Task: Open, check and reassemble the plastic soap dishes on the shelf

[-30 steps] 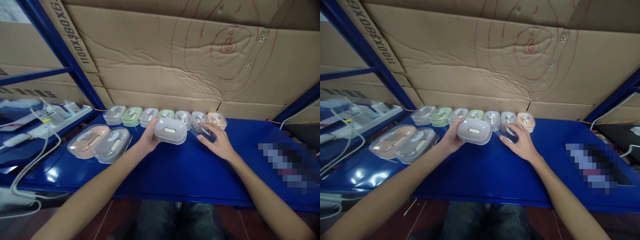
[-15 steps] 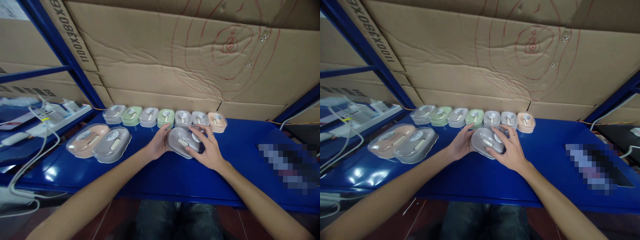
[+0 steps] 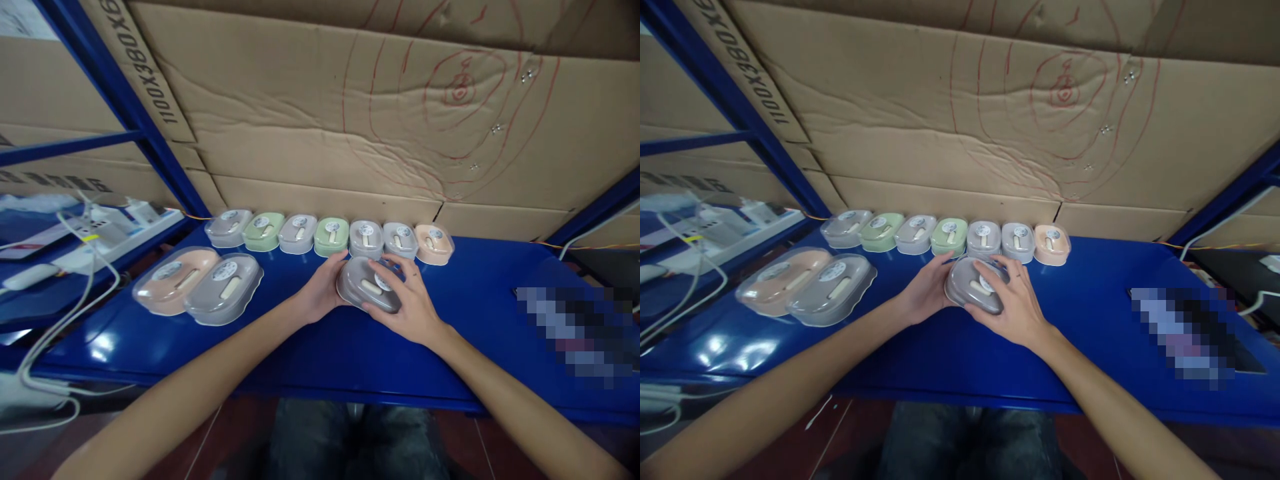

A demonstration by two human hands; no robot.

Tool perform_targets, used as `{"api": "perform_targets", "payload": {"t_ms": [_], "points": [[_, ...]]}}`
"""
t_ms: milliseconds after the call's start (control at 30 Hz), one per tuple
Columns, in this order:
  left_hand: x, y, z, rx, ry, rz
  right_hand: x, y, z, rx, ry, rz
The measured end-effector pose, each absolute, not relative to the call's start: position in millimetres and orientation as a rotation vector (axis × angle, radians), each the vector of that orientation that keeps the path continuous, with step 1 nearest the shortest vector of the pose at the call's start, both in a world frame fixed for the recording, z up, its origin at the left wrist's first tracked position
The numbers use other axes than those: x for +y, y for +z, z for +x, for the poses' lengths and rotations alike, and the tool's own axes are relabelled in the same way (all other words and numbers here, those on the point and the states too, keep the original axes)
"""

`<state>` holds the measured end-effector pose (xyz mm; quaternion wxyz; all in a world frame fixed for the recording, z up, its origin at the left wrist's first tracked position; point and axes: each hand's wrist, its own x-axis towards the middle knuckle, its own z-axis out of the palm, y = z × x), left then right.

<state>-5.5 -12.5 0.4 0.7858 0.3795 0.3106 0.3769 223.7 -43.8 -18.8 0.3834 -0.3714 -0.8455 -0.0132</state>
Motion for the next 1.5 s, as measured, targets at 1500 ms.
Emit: {"api": "perform_targets", "payload": {"t_ms": [1500], "points": [[-3, -2, -18, 0.777, 0.996, 1.045, -25, -14, 232, -1.181, 1.508, -0.979]]}}
